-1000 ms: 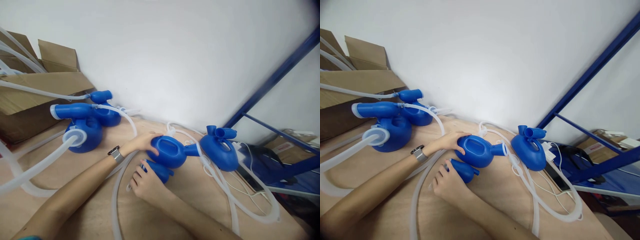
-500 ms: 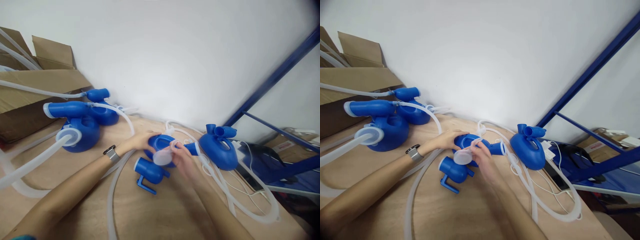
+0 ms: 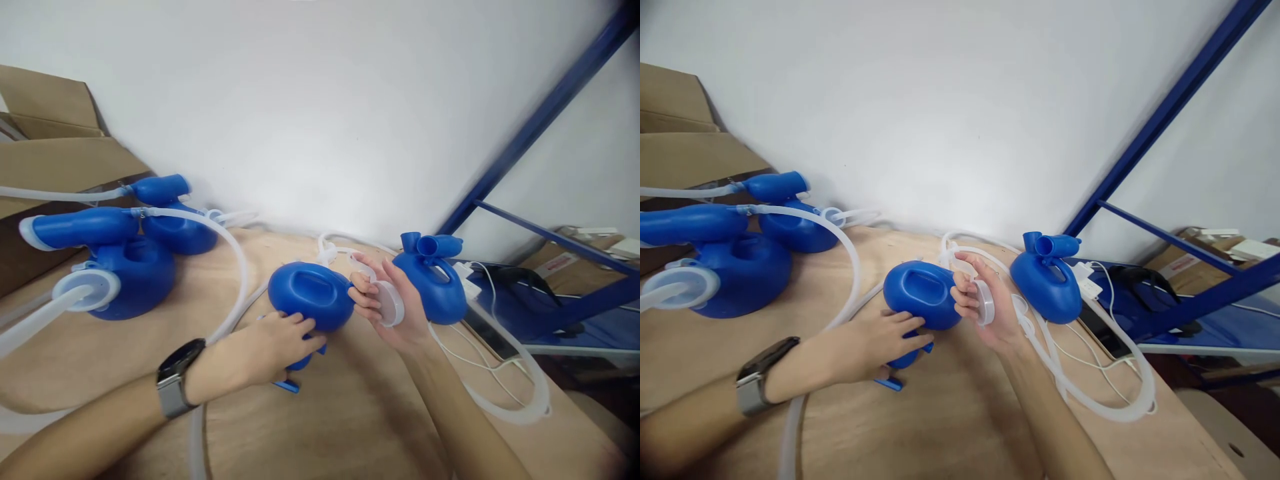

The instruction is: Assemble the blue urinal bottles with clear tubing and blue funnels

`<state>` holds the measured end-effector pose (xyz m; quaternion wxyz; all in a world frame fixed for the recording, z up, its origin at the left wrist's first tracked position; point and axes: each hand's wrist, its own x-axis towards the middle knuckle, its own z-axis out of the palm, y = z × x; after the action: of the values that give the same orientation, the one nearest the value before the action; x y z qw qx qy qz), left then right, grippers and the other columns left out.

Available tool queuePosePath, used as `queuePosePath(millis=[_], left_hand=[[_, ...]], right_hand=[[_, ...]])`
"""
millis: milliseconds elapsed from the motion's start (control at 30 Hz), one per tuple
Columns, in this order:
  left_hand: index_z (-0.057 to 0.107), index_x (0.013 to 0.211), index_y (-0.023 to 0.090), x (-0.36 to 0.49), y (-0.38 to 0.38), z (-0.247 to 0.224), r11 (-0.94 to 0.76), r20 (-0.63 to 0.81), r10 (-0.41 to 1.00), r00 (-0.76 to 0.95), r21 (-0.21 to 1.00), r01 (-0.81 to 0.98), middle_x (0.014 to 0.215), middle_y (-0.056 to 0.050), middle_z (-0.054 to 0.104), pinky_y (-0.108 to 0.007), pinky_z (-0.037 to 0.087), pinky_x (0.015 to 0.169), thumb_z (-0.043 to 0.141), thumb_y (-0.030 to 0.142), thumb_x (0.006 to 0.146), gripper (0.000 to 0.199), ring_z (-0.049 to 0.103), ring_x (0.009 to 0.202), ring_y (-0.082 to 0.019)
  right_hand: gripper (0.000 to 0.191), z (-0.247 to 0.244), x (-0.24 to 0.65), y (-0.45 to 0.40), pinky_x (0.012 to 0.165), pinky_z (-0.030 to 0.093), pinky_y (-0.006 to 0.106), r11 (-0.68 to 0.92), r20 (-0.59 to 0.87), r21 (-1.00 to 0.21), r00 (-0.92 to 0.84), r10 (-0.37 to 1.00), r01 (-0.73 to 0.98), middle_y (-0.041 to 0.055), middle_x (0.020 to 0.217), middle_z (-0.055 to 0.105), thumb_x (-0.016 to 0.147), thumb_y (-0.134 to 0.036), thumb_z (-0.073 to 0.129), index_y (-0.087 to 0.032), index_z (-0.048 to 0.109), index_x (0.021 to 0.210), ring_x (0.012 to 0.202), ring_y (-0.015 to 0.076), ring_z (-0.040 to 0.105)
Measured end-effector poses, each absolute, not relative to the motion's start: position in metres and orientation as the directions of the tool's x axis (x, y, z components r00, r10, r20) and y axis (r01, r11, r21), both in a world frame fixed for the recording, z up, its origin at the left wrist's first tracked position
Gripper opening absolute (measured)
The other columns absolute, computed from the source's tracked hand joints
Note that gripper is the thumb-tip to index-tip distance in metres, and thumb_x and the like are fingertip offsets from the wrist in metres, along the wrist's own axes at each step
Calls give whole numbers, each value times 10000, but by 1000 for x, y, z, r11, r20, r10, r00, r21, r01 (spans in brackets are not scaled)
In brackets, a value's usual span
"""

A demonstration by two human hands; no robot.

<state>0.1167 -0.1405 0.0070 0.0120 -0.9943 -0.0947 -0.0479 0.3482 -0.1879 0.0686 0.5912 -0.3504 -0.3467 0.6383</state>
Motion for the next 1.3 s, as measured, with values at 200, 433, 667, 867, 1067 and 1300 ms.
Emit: queuePosePath(millis=[200, 433, 667, 867, 1067, 1300], left_hand=[[432, 1578, 281, 124, -142, 16, -995, 111, 93, 990, -24, 96, 1183, -92, 703, -367, 517, 746, 818, 543, 850, 865, 688, 927, -271], [503, 1185, 264, 82, -134, 97, -927, 749, 278, 602, 374, -37, 1255, -83, 662, -396, 594, 945, 881, 494, 812, 578, 688, 1129, -261], [541, 1185, 243, 83, -125, 89, -946, 832, 290, 473, 323, 11, 1221, -96, 619, -374, 650, 852, 922, 463, 768, 606, 684, 1116, -263], [581, 1358, 219, 82, -136, 91, -990, 846, 83, 527, 8, 141, 1203, -96, 608, -373, 600, 1024, 807, 379, 915, 523, 677, 1168, -255], [574, 1316, 258, 85, -128, 85, -996, 774, 83, 628, 45, 76, 1405, -150, 561, -453, 564, 1101, 688, 315, 1003, 337, 594, 1348, -295], [442, 1596, 277, 74, -114, 81, -918, 733, 28, 679, -251, 309, 1273, -140, 727, -415, 647, 916, 561, 345, 1056, 557, 728, 1168, -318]], right_hand=[[304, 62, 346, -184, 479, 385, 223, 99, 83, -846, 54, 995, -524, -56, 672, 394, 729, -252, 661, -233, 641, 1032, 560, 121, 353], [441, 56, 334, -180, 674, 518, 373, 223, 183, -867, 132, 974, -446, -10, 762, 571, 745, -318, 578, -270, 569, 1184, 713, 222, 596], [549, 66, 292, -171, 993, 546, 493, 214, 183, -842, 110, 977, -495, 53, 1033, 731, 798, -370, 633, -265, 552, 1331, 988, 281, 716], [445, 66, 286, -170, 1022, 553, 515, 208, 176, -824, 112, 978, -527, 48, 1035, 738, 915, -483, 580, -272, 550, 1305, 1070, 299, 724], [420, 67, 301, -167, 1013, 562, 516, 165, 167, -843, 44, 985, -513, 40, 987, 738, 927, -497, 567, -273, 565, 1282, 1035, 306, 739], [584, 70, 306, -173, 1034, 539, 526, 340, 331, -878, 87, 940, -336, 53, 1011, 768, 943, -640, 547, -276, 543, 1401, 1046, 295, 736]])
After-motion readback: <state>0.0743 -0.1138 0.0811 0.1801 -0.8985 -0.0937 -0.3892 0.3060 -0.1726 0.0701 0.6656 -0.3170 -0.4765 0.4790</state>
